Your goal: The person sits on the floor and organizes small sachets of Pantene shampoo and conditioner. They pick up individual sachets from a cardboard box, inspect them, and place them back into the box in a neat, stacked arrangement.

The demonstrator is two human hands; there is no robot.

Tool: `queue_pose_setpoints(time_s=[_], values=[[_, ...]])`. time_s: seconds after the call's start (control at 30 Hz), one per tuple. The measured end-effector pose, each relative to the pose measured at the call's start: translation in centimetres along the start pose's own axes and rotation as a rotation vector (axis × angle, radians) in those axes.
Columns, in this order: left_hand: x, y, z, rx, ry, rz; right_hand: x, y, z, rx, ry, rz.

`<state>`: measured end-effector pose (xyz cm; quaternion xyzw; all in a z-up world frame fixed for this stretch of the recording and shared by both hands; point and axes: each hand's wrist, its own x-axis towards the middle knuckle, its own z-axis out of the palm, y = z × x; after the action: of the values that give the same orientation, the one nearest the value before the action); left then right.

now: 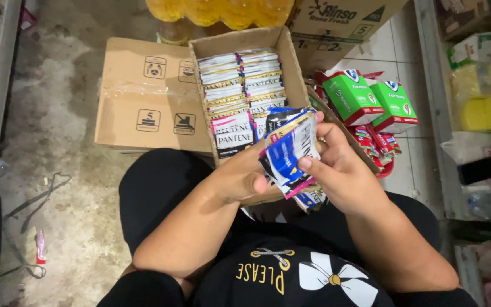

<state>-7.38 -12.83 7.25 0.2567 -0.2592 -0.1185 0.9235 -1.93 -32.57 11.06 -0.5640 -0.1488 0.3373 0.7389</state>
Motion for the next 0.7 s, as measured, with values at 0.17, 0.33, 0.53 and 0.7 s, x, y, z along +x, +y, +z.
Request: queue_pose_setpoints(time_s=[0.17, 0.33, 0.53, 0.7], values=[[-0.4, -0.6, -1.6, -0.066, 0.271, -0.007, 0.8, 0.1, 1.5, -0.201, 0.105, -0.090], [-1.0, -2.2, -3.4, -0.232, 0.483, -0.033, 1.7, -1.9, 3.1, -1.009, 0.246, -0.251], [-0.7, 0.6, -4.1, -0.208, 0.392, 0.049, 3.2, -2.3, 3.0, -0.922, 0.247, -0.453], [-0.9, 5.6, -6.7, -0.169, 0.568, 0.255, 5.3, -2.2, 2.2, -0.602, 0.237, -0.524]])
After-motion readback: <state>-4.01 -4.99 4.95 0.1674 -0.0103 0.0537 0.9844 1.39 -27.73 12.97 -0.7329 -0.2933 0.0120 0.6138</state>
